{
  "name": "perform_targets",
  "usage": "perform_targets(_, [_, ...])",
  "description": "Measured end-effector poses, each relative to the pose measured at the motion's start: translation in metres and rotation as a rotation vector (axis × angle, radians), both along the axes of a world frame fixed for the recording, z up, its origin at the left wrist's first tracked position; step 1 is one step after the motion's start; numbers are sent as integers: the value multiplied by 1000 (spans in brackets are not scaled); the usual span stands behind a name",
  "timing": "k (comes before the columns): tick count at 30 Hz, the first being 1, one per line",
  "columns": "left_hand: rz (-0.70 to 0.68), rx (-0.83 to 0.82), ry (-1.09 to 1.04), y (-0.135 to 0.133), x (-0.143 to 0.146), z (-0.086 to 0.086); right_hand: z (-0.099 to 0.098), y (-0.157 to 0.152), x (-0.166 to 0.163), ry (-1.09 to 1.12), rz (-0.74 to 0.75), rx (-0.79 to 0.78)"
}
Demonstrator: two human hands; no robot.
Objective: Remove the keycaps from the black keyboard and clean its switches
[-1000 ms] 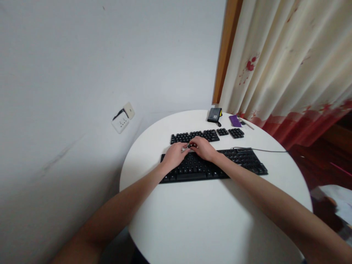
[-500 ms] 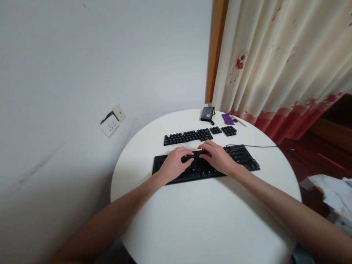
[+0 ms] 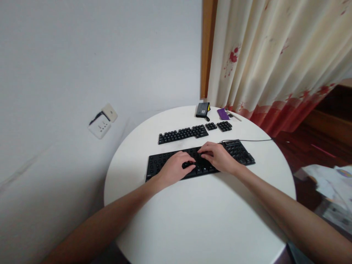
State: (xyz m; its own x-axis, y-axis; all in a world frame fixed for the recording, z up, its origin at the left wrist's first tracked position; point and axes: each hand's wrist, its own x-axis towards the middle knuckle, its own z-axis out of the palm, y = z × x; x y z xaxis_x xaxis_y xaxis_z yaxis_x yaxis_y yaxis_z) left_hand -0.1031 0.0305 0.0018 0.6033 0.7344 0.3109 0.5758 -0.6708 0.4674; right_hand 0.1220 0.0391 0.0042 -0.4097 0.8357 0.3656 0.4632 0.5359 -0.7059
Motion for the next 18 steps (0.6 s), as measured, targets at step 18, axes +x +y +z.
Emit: perform_targets(18, [33,-36,60,-2,0,4,-4,-5,-5,-40,141,-166])
